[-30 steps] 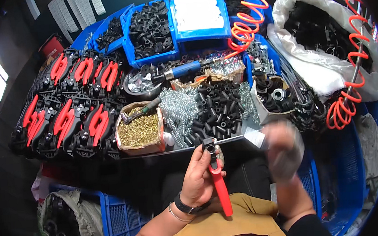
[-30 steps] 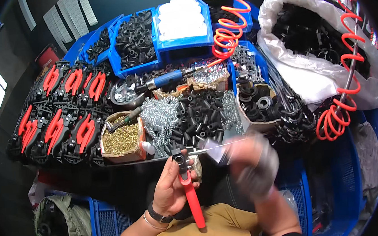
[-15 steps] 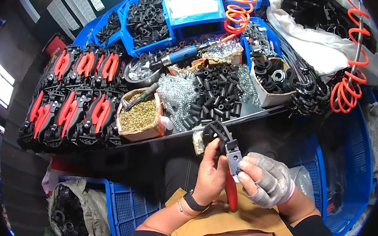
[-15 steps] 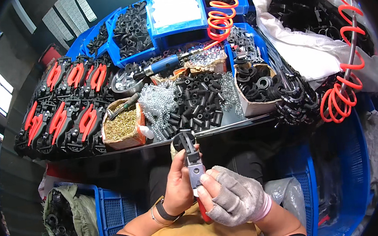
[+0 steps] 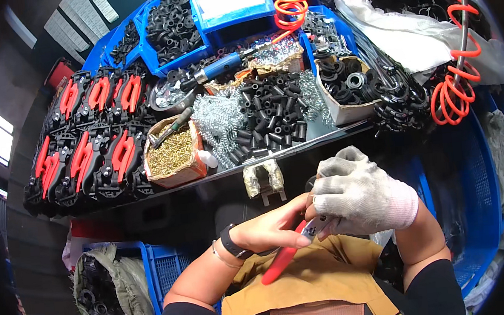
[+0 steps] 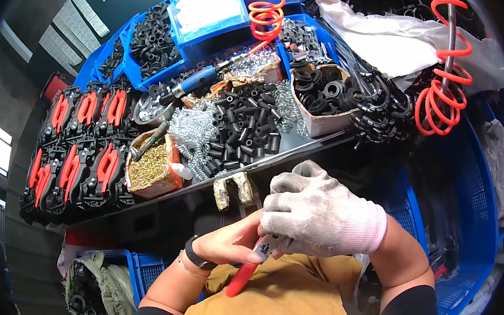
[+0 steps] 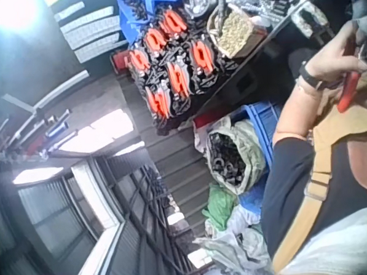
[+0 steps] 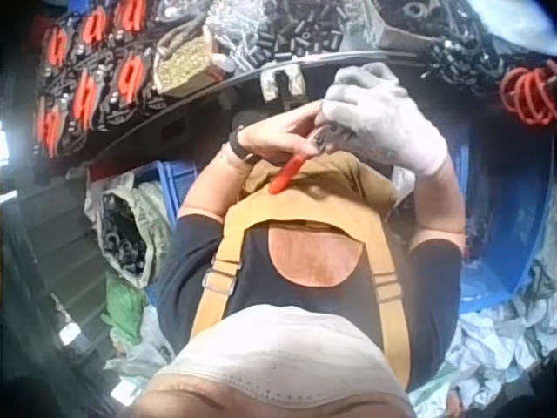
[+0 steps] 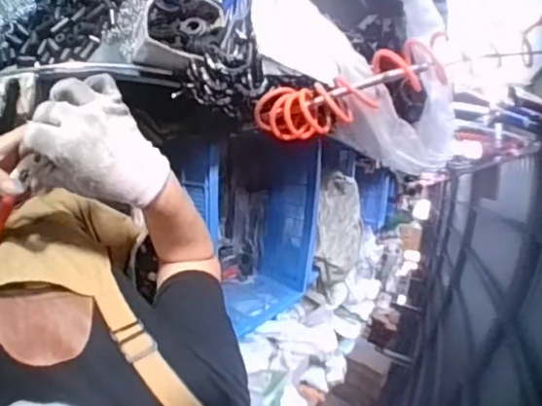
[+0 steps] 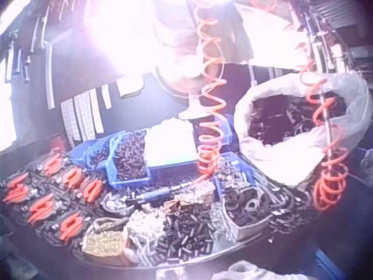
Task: The person assembles complex hardware parts including plastic casings, screws, hose components, springs, and metal clips. The assembly is performed using a pneumatic screwdriver, pliers, and a crimping tool.
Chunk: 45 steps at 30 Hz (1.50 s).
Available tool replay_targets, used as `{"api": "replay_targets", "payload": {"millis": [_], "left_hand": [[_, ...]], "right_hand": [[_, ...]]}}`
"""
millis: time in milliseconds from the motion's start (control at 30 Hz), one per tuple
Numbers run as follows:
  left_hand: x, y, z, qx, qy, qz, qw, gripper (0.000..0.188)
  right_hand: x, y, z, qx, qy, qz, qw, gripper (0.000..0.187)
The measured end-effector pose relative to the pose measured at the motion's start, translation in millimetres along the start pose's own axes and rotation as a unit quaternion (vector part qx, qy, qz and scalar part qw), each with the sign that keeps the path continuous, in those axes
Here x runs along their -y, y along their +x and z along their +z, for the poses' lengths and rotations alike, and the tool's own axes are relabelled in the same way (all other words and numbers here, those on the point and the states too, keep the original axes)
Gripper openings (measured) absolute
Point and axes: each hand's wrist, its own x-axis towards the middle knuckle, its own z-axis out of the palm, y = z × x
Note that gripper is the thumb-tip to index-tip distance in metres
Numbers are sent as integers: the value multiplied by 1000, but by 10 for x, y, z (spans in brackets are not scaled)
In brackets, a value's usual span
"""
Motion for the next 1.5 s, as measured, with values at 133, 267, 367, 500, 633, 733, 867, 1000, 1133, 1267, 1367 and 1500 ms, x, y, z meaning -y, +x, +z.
{"api": "replay_targets", "payload": {"millis": [133,267,367,500,633,733,867,1000,1133,1267,1367,1500], "left_hand": [[40,35,210,-105,-156,-27,982,65],[67,165,143,-94,-136,-26,986,61],[55,342,154,-88,-155,-76,981,65],[-35,594,314,-174,-135,15,975,58],[-130,349,-473,-217,-163,329,905,49],[120,-114,-1344,-133,-84,334,929,44],[33,327,-599,-273,-36,305,912,44],[-108,383,-247,-450,-16,273,850,59],[-25,252,-704,-373,7,300,878,40],[28,359,-713,-432,-26,279,857,32],[175,-348,-956,-368,-86,349,857,33],[-56,87,-515,-480,-84,298,821,27]], "right_hand": [[-62,-105,23,-3,31,13,999,33],[-205,-217,41,0,42,19,999,33],[-276,-446,32,-31,44,56,997,35],[-252,-882,-8,-235,39,97,966,65],[-275,-1912,-240,-499,259,149,813,53],[-1002,-2833,-465,-771,240,233,543,21],[-2074,-3942,-473,-811,115,383,427,18],[-2639,-3591,-1015,-653,-102,464,590,28],[-3052,-3488,-1545,-579,-71,529,616,35],[-3184,-3858,-1594,-413,-197,586,669,38],[-2916,-3229,-1769,-499,-192,519,668,42],[-2389,-3518,-1908,-334,-103,626,697,54]]}}
